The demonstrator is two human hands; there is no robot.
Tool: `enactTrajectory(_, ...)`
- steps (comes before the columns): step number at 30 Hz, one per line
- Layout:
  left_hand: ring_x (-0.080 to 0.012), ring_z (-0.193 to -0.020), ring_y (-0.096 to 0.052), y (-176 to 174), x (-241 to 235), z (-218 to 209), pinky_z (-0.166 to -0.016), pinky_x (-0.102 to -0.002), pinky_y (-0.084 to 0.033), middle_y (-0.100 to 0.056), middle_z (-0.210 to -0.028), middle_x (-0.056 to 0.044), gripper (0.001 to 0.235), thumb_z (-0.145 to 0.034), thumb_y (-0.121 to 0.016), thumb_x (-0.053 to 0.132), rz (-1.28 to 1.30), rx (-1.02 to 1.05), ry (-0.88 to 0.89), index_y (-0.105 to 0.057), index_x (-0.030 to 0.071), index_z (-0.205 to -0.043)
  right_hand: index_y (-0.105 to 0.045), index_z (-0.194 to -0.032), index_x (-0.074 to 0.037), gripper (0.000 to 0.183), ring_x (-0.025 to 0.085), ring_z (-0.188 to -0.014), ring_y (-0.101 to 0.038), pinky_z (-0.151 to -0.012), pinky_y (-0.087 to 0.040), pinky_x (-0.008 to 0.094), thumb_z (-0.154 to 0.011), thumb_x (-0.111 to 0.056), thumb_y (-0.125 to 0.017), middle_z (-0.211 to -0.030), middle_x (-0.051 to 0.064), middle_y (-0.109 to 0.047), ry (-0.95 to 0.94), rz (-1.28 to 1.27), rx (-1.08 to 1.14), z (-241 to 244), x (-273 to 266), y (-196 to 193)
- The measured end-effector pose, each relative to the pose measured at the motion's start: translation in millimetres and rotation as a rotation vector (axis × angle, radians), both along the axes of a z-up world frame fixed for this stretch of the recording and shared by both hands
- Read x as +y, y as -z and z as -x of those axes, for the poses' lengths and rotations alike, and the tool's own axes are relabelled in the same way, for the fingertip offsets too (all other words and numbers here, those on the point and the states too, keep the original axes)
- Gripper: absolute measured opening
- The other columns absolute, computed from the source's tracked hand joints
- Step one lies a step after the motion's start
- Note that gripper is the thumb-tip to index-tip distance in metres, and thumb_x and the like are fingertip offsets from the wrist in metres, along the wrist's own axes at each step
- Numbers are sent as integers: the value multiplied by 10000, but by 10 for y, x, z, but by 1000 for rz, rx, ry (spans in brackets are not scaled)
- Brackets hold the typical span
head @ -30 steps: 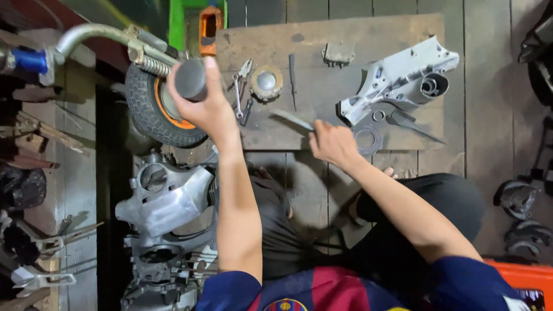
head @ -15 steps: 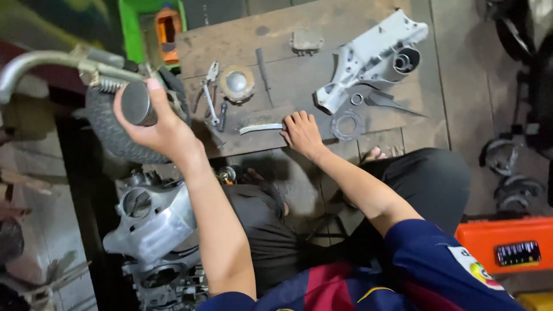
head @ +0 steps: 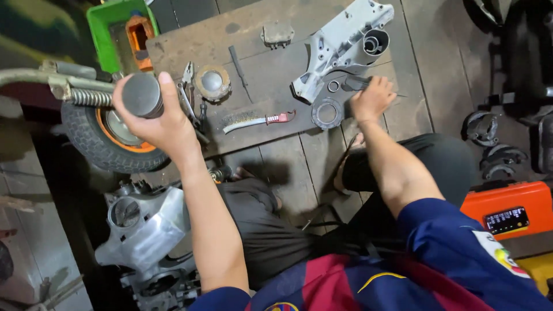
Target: Cleaning carbon deposits from a motorcycle piston and engine casing using a wire brush and scraper.
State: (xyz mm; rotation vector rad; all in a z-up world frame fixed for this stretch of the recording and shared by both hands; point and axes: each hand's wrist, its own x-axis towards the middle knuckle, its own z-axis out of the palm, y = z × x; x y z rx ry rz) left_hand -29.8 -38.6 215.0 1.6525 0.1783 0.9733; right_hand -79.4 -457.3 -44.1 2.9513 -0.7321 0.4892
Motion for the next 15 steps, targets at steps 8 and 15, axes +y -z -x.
enactTrajectory(8,-254,-1094,-620,-275,-290,42,-999,-394,-505,-632,-1166,-66,453,-862,-872,159,-119,-26,21,-569,154,-1199,-672,-1111,-104,309,429,-1054,-597,-862,-440,528,-823,-197,-605,-1131,175,-675,-270,-209,383,-158,-552,87)
enactTrajectory(15,-252,-1012,-678,-459,-408,211,-936,-390,-592,-655,-1131,-72,616,-787,-951,301,-245,-74,46,-527,142,-1205,-629,-1239,-49,411,430,-1129,-602,-950,-484,508,-854,-111,-759,-1228,229,-658,-125,-392,507,-167,-517,-155)
